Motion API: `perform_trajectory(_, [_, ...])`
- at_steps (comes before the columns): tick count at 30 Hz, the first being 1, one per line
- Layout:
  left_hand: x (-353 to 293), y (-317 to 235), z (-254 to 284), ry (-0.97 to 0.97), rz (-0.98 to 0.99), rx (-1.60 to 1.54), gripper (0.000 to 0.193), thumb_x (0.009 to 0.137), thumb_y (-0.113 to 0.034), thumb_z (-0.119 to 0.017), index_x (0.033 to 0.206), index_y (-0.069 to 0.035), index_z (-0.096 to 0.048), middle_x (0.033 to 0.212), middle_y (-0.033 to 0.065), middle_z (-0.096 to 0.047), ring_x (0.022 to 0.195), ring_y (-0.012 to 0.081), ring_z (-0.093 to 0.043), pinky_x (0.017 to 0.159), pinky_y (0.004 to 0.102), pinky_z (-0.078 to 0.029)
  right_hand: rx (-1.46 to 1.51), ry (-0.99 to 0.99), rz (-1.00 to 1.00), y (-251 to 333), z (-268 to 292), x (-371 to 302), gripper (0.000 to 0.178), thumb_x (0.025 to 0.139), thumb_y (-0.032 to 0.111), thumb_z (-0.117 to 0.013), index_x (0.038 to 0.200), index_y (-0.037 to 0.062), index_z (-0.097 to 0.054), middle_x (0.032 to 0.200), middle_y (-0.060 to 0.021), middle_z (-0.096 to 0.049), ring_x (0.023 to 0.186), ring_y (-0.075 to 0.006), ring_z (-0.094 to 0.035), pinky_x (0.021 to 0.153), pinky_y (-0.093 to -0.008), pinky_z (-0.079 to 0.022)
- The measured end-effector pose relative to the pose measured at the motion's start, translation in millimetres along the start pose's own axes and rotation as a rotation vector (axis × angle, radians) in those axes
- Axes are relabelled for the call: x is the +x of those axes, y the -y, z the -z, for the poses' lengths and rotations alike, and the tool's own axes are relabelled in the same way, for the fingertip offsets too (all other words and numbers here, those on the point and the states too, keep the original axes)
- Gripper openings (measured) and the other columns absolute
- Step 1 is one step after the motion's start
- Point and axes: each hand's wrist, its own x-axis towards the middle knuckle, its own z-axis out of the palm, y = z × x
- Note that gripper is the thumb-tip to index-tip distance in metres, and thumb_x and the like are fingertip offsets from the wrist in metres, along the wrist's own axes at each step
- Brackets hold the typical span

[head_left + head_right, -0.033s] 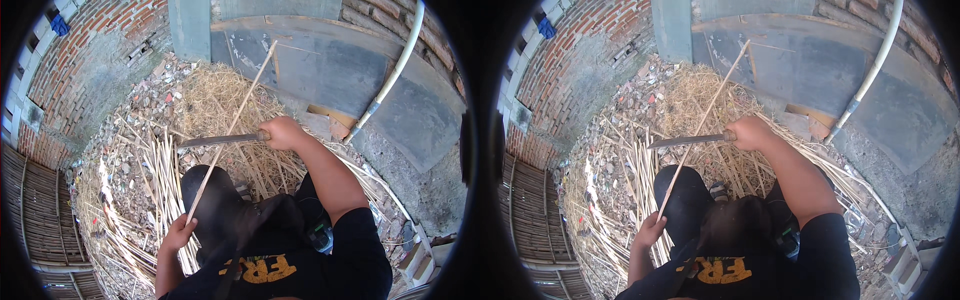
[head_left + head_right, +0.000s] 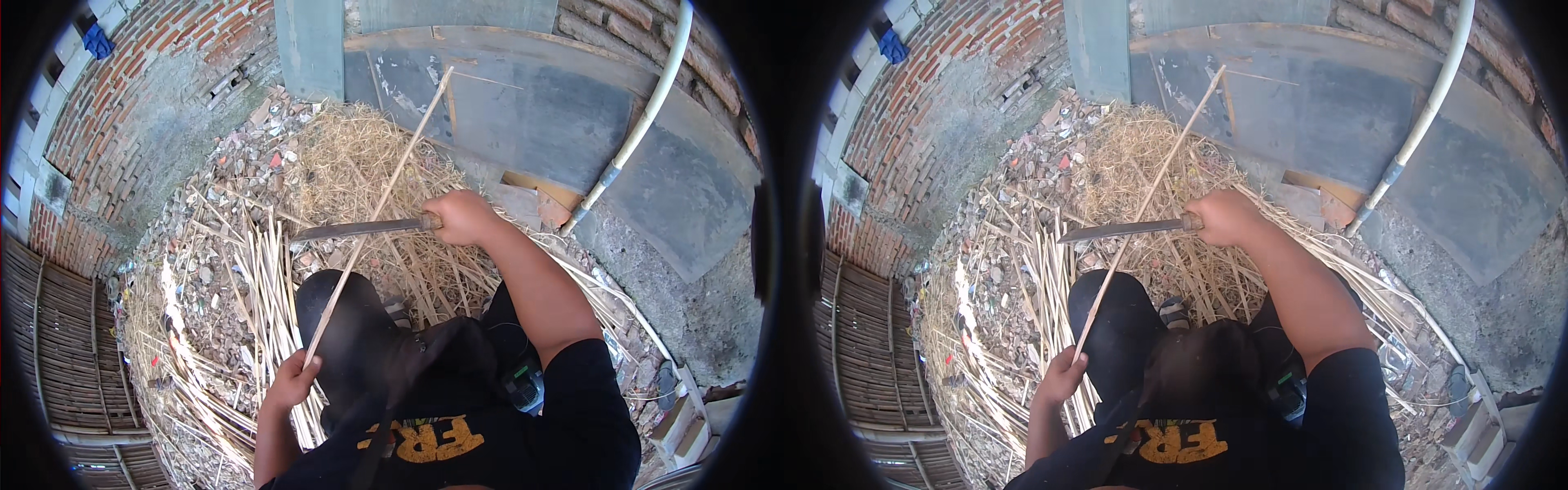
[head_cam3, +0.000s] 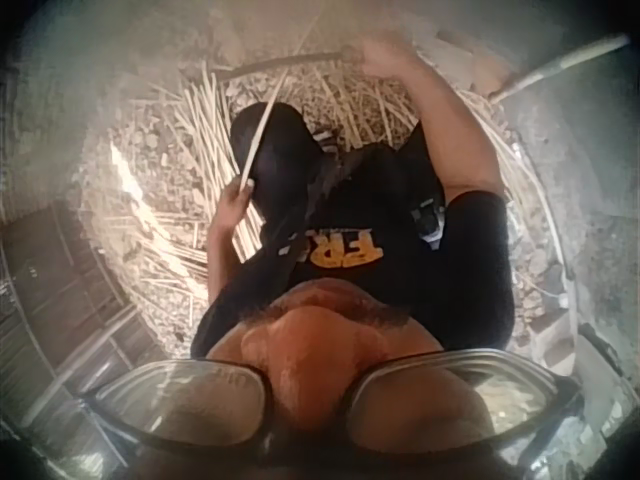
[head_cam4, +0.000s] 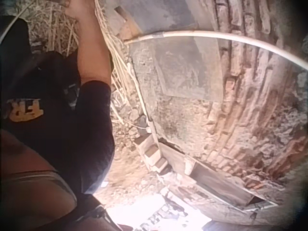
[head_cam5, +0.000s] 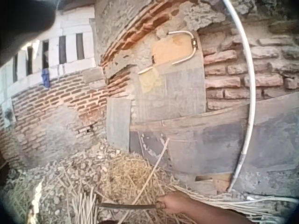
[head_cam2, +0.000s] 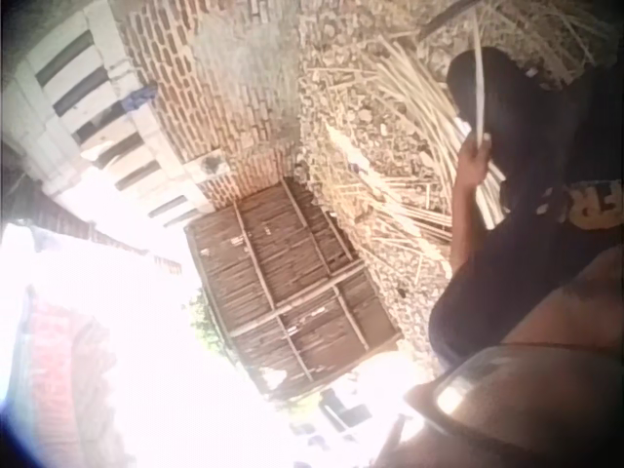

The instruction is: The person shaves a long bamboo strip by repeatedly scraping along its length with a knife.

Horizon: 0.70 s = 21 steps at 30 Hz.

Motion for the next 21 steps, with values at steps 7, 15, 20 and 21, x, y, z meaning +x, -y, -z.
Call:
perform_trajectory(7, [-3,-1,-2,-0.143,-0.108,0.310,0.043,0.102,-0.042,-0.059,0.094,0.001,-0.059,0.073,0.0116,-0.059,0.069,0.0190,-0.057,0.066,0.0345,-0.046,0.033,-0.074,-0.001,-6,-5,-4,0.031,0.071,0.020,-0.072,0.102,0.0136,-0.070,0.081,-0.0142,-0.071,0.083,-0.0372,-0.069,0.073,-0.0499,-0.054])
perform_trajectory(15, [-10,-20,-14,-0.380,-0.177,0.437,0.039,0.092,-0.038,-0.072,0.089,0.000,-0.063,0.062,0.0140,-0.062,0.056,0.0303,-0.063,0.057,0.0401,-0.048,-0.018,-0.063,0.003,-4,-1,-3,0.036,0.070,0.020,-0.072,0.106,0.0140,-0.070,0.081,-0.0157,-0.071,0.083,-0.0374,-0.069,0.073,-0.0496,-0.055])
perform_trajectory(20, [-10,-20,-4,-0.352,-0.226,0.490,0.039,0.094,-0.040,-0.070,0.090,-0.001,-0.064,0.064,0.0135,-0.064,0.059,0.0317,-0.065,0.058,0.0407,-0.049,0.022,-0.039,-0.019,-1,2,-5,0.037,0.071,0.020,-0.072,0.107,0.0145,-0.070,0.080,-0.0160,-0.070,0.083,-0.0378,-0.069,0.073,-0.0501,-0.055])
perform_trajectory(21, [-10,-20,-2,-0.331,-0.232,0.485,0.040,0.095,-0.040,-0.068,0.090,-0.001,-0.065,0.064,0.0138,-0.065,0.061,0.0329,-0.066,0.058,0.0413,-0.049,0.023,-0.040,-0.019,0,2,-5,0.037,0.071,0.020,-0.072,0.107,0.0145,-0.070,0.080,-0.0160,-0.070,0.083,-0.0378,-0.069,0.073,-0.0501,-0.055])
